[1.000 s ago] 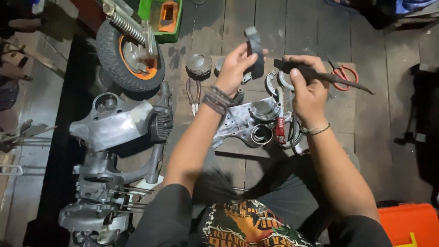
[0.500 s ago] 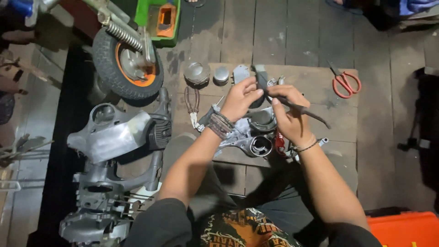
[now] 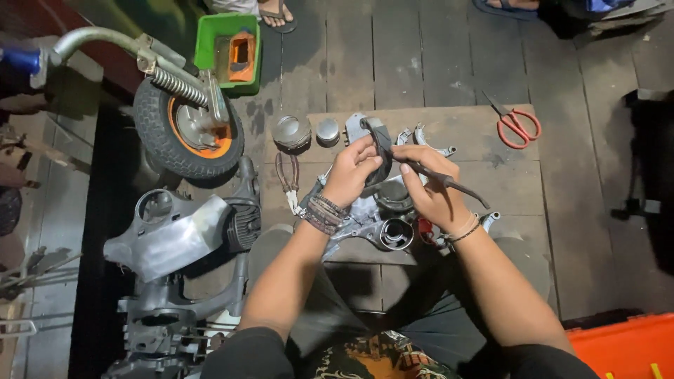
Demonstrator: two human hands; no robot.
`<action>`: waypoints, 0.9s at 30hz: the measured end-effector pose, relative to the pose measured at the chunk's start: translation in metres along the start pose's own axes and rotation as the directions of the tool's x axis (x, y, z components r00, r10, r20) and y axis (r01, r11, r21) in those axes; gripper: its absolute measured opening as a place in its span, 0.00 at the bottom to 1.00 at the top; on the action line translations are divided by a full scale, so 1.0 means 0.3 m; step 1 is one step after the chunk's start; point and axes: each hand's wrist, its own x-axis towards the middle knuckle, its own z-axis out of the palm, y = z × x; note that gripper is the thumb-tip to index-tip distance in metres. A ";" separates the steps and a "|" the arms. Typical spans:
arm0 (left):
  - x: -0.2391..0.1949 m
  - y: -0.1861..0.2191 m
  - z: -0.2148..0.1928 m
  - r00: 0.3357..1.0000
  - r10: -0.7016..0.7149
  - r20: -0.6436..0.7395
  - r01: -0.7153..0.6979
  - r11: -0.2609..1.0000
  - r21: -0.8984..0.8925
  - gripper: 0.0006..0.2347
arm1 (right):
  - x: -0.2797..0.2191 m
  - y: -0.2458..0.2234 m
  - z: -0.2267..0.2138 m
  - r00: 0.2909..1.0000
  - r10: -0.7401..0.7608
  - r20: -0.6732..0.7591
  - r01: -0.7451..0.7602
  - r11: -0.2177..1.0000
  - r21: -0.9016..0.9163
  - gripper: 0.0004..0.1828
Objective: Cleaning and detailing motorcycle engine components using a handheld power tool.
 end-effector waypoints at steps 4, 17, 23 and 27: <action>0.007 -0.037 -0.007 1.000 0.016 -0.015 -0.017 0.999 -0.035 0.22 | -0.004 0.039 0.010 1.000 -0.005 0.007 0.005 1.000 -0.010 0.07; -0.008 -0.019 0.021 0.996 0.052 -0.066 -0.050 0.998 0.029 0.22 | -0.010 0.034 0.030 0.996 -0.046 -0.076 0.046 0.999 -0.005 0.06; -0.002 -0.003 0.008 0.995 0.044 -0.088 -0.043 0.999 0.013 0.23 | 0.007 0.005 0.031 0.994 -0.075 -0.080 0.073 0.997 -0.029 0.05; -0.014 -0.011 0.022 0.994 0.047 -0.095 -0.046 0.999 0.010 0.23 | 0.005 0.006 0.033 0.998 -0.041 -0.047 0.038 0.998 -0.054 0.06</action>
